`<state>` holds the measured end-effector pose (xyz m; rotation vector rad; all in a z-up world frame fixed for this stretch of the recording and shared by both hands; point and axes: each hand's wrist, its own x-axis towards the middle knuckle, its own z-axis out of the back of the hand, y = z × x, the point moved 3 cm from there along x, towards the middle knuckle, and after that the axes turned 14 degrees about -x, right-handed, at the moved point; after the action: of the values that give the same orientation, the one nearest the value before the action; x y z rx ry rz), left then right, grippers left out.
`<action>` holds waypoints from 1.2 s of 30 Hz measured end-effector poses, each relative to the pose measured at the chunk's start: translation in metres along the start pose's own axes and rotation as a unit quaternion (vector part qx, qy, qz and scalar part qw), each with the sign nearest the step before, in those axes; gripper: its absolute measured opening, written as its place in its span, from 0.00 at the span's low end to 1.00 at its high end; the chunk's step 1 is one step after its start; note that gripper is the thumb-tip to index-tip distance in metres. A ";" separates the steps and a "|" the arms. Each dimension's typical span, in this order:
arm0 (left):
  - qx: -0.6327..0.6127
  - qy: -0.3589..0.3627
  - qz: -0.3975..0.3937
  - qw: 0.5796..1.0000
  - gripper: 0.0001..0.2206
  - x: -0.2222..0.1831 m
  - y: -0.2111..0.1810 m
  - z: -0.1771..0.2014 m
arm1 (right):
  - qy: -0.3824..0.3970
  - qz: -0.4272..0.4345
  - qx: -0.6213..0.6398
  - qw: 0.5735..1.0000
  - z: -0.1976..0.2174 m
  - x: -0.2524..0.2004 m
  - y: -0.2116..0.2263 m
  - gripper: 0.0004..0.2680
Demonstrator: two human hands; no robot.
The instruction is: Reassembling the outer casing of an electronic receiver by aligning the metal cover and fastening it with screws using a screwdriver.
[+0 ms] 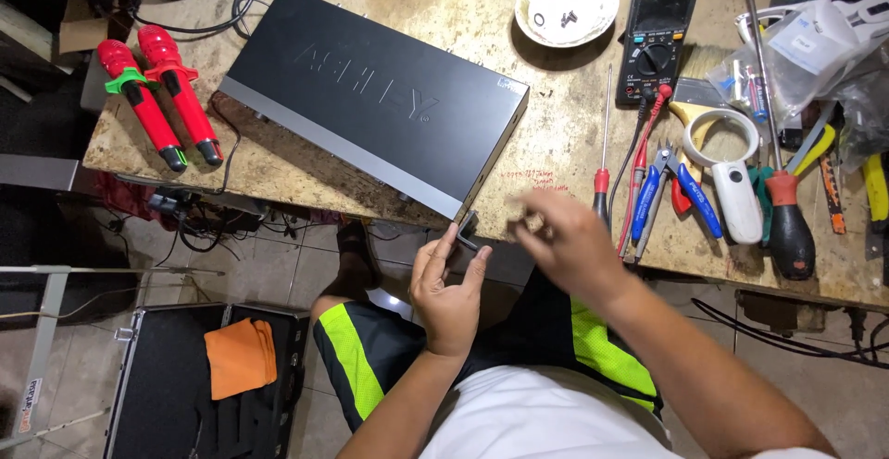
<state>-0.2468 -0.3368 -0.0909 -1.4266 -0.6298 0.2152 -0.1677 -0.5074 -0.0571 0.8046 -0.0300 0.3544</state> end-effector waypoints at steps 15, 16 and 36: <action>0.047 -0.039 -0.100 0.993 0.24 0.003 0.006 0.008 | 0.040 0.060 -0.152 0.986 0.002 0.107 -0.010 0.44; 0.064 -0.042 -0.115 0.990 0.24 0.003 0.004 0.012 | 0.037 0.064 -0.149 0.986 0.001 0.103 -0.005 0.43; 0.109 -0.061 -0.122 0.985 0.22 -0.006 -0.004 0.036 | -0.095 0.204 -0.144 0.964 -0.069 0.036 0.013 0.27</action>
<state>-0.2719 -0.3099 -0.0878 -1.1197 -0.8497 0.1723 -0.1454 -0.4394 -0.0900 0.5369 -0.4241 0.6458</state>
